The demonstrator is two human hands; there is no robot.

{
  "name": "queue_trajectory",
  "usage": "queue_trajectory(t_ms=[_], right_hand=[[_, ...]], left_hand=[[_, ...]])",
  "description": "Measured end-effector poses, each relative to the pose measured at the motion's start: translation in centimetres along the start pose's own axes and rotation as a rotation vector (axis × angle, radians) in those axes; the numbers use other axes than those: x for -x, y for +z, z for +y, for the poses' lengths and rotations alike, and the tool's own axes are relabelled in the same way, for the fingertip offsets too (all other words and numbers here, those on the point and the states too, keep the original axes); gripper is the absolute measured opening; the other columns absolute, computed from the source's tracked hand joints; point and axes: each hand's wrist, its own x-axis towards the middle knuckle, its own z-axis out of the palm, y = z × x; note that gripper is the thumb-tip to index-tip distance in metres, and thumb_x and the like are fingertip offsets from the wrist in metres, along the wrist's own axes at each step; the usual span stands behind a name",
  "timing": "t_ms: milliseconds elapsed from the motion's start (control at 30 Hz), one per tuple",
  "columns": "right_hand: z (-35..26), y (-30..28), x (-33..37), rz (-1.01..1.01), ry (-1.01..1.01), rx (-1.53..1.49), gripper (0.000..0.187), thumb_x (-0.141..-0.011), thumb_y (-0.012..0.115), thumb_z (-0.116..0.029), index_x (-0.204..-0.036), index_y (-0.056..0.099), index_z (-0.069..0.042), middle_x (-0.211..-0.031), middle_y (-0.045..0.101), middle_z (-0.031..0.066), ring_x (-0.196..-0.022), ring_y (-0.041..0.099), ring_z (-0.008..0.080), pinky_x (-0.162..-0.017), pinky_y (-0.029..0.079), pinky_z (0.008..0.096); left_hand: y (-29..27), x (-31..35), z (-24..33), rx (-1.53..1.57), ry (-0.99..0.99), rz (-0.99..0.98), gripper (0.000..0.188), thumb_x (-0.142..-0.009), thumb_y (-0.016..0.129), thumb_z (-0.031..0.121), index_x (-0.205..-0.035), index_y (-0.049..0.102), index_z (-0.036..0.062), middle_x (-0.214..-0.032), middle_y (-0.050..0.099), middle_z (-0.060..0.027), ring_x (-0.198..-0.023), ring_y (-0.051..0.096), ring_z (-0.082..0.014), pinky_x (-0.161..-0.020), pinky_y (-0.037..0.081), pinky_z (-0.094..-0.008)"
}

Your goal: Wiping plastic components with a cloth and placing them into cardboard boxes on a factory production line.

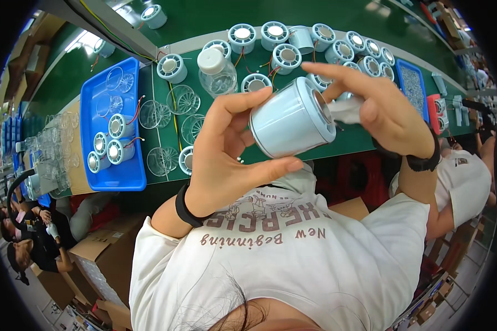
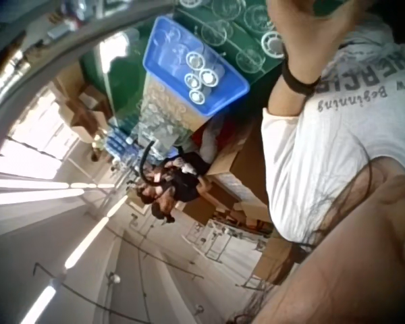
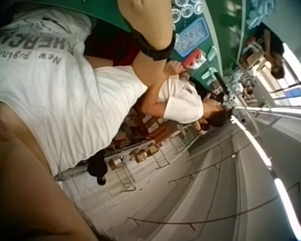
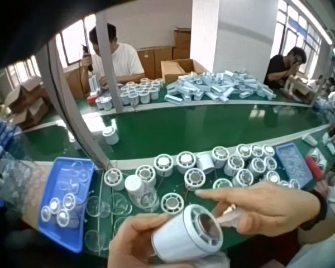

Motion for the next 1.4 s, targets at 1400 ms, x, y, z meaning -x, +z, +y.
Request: queue_trajectory(t_ms=[1400], right_hand=[[23.5, -19.7, 9.1, 0.261, 0.495, 0.970, 0.071, -0.066, 0.080, -0.032, -0.125, 0.056, -0.001, -0.114, 0.064, 0.0203, -0.098, 0.063, 0.0314, -0.089, 0.048, 0.0372]], left_hand=[[-3.1, 2.7, -0.2, -0.594, 0.095, 0.180, 0.031, -0.079, 0.063, -0.007, -0.108, 0.062, 0.0040, -0.108, 0.060, -0.0135, -0.091, 0.062, -0.0230, -0.078, 0.050, -0.0313]])
